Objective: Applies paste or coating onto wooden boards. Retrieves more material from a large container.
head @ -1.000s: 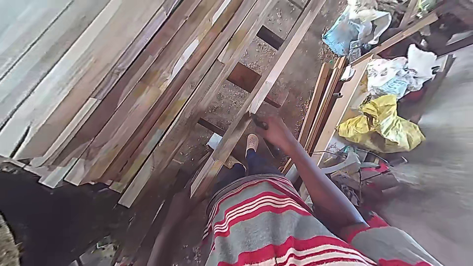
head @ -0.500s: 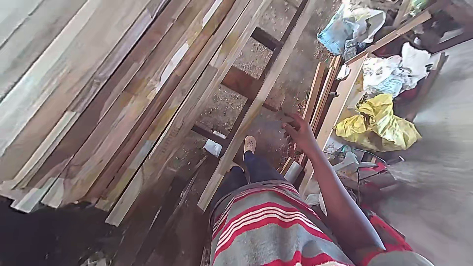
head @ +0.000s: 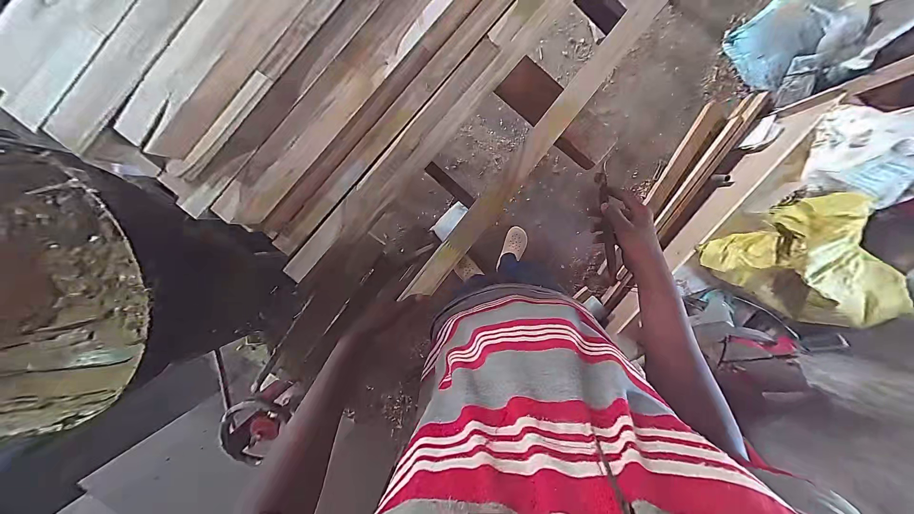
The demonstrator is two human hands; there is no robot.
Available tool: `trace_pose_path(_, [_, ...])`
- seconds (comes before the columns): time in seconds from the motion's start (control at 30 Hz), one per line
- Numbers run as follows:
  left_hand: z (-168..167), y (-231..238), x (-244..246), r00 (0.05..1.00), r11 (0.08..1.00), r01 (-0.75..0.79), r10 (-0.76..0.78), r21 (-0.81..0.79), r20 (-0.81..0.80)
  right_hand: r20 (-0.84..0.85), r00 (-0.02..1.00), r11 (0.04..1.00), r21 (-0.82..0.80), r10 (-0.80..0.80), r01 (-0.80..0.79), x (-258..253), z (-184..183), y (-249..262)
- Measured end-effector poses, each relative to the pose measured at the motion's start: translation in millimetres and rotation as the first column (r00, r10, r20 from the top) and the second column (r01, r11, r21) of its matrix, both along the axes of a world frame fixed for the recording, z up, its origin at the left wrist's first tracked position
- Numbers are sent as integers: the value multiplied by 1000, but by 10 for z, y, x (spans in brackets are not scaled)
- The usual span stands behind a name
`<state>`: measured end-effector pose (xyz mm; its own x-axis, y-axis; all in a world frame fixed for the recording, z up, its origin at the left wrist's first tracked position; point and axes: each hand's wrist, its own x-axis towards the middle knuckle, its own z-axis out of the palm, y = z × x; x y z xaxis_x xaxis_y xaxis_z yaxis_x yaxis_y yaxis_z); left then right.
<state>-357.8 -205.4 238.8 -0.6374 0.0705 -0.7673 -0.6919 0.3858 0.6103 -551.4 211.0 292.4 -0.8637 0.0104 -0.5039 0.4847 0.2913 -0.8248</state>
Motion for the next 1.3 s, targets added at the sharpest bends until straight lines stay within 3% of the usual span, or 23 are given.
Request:
trace_pose_path(0.13, [-51,156,-24,997,971,51,-65,-232,-53,40,999,1000,27,13,-14,252,-48,20])
trace_pose_path(0.2, [-22,196,-42,999,965,34,-42,-262,-28,78,997,999,45,27,-30,373,-67,-5])
trace_pose_path(0.3, [239,145,-100,984,992,-125,120,26,132,83,997,1000,9,0,0,442,-121,-26])
trace_pose_path(0.37, [338,178,-120,927,962,-269,243,55,287,82,996,999,-44,21,-18,460,-142,-59])
trace_pose_path(0.4, [234,132,-121,911,953,-284,232,110,341,77,996,997,-68,39,-34,467,-150,-80])
trace_pose_path(0.47, [-141,-20,-29,931,882,-290,170,371,323,56,996,993,-92,74,-68,431,-136,-134])
trace_pose_path(0.5, [-140,14,-36,938,877,-285,173,387,300,41,994,992,-82,96,-93,385,-111,-163])
trace_pose_path(0.6, [122,168,-44,952,945,-260,217,197,214,-96,978,982,61,187,-181,122,-48,-296])
trace_pose_path(0.73, [40,65,106,997,997,-23,19,67,72,-319,857,856,461,405,-233,-599,-220,-447])
trace_pose_path(0.83, [48,128,150,999,997,5,-2,-75,35,-258,836,745,622,484,-240,-858,-320,-552])
trace_pose_path(0.9, [8,145,176,1000,987,6,-2,-163,25,-199,817,673,685,541,-278,-704,-325,-578])
trace_pose_path(1.0, [-10,191,179,1000,975,-2,2,-222,-1,-32,789,529,759,613,-380,-409,-8,-599])
trace_pose_path(1.13, [-42,290,263,998,951,55,-51,-304,21,26,866,585,727,500,-360,-630,436,-610])
trace_pose_path(1.2, [-15,360,277,997,922,76,-77,-381,14,-15,907,632,722,420,-281,-942,491,-604])
trace_pose_path(1.3, [-8,432,327,993,870,104,-118,-481,1,28,924,651,702,381,-290,-1178,429,-616])
